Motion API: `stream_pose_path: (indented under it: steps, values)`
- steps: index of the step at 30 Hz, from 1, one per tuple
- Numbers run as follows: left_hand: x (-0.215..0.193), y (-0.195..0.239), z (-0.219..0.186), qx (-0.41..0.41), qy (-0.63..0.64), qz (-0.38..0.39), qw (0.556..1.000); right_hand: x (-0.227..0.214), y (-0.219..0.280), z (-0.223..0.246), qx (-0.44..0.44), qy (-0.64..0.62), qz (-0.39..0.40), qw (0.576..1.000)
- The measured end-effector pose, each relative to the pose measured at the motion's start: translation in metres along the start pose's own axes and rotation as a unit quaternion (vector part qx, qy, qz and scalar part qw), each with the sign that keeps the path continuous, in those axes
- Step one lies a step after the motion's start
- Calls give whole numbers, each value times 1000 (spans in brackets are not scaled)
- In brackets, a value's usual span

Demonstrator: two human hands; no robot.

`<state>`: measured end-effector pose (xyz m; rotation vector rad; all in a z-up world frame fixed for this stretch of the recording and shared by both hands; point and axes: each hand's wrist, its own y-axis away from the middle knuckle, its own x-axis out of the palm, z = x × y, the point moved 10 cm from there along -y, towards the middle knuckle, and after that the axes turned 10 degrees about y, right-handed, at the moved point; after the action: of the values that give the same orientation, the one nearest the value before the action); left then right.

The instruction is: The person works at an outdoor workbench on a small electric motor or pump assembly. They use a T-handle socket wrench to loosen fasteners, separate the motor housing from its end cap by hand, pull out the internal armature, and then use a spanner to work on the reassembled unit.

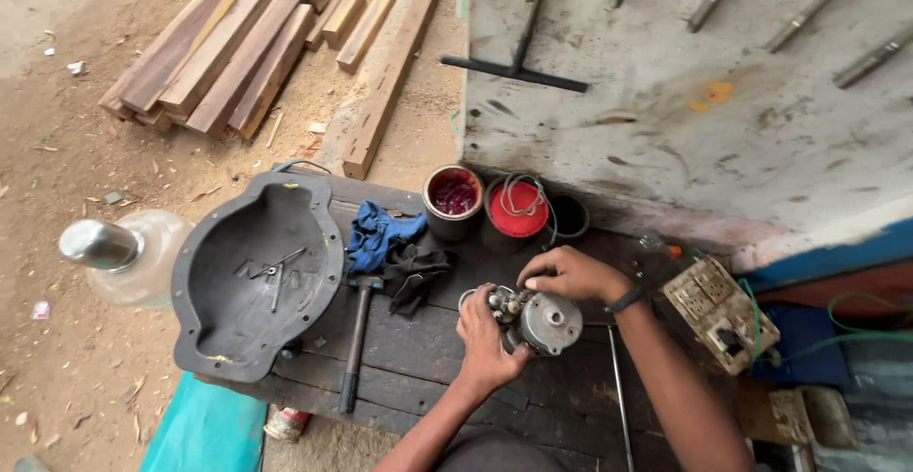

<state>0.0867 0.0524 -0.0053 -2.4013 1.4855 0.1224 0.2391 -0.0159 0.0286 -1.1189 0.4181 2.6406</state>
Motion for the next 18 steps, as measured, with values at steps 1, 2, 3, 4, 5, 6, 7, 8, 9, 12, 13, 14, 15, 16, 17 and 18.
stream_pose_path:
  steps: [1, 2, 3, 4, 5, 6, 7, 8, 9, 12, 13, 14, 15, 16, 17, 18]
  values:
    - [-1, -1, 1, -20, 2, 5, 1000, 12, -10, -6, 8, -13, 58, 998]
    - [-5, -3, 3, -22, 1, -2, 1000, 8, -16, 1, 3, -11, 63, 998]
    - [-5, -3, 4, -23, -1, 4, 1000, 12, -21, 6, 0, 11, 103, 995]
    - [-4, -3, 6, -25, -3, 11, 1000, 16, -26, 12, -3, 33, 141, 989]
    - [-6, -2, 8, -31, -4, 2, 1000, 17, -29, 20, -8, 34, 150, 988]
    - [-5, -2, 6, -19, -9, 4, 1000, 19, -30, 24, -7, 79, 162, 984]
    - [-4, -2, 4, -4, -14, 8, 1000, 18, -31, 29, -4, 124, 172, 977]
    - [-5, -4, 6, -8, -14, 2, 1000, 18, -37, 30, -8, 125, 177, 976]
    - [-3, -4, 6, -2, -17, 7, 1000, 19, -38, 27, -1, 147, 185, 972]
    - [2, -3, 8, 7, -22, 18, 1000, 26, -43, 12, -10, 132, 207, 969]
    - [3, -4, 8, 11, -25, 22, 999, 29, -46, 8, -27, 96, 219, 971]
    - [2, -4, 9, 9, -24, 20, 999, 29, -44, 8, -27, 96, 222, 970]
    - [2, -3, 8, 9, -27, 26, 999, 28, -43, 16, -58, 63, 215, 973]
    - [2, -2, 8, 10, -31, 33, 999, 26, -43, 24, -89, 30, 208, 974]
    - [0, -4, 9, 6, -31, 26, 999, 26, -43, 25, -93, 31, 215, 972]
    - [0, -7, 10, 4, -34, 33, 999, 22, -44, 28, -104, 19, 203, 973]
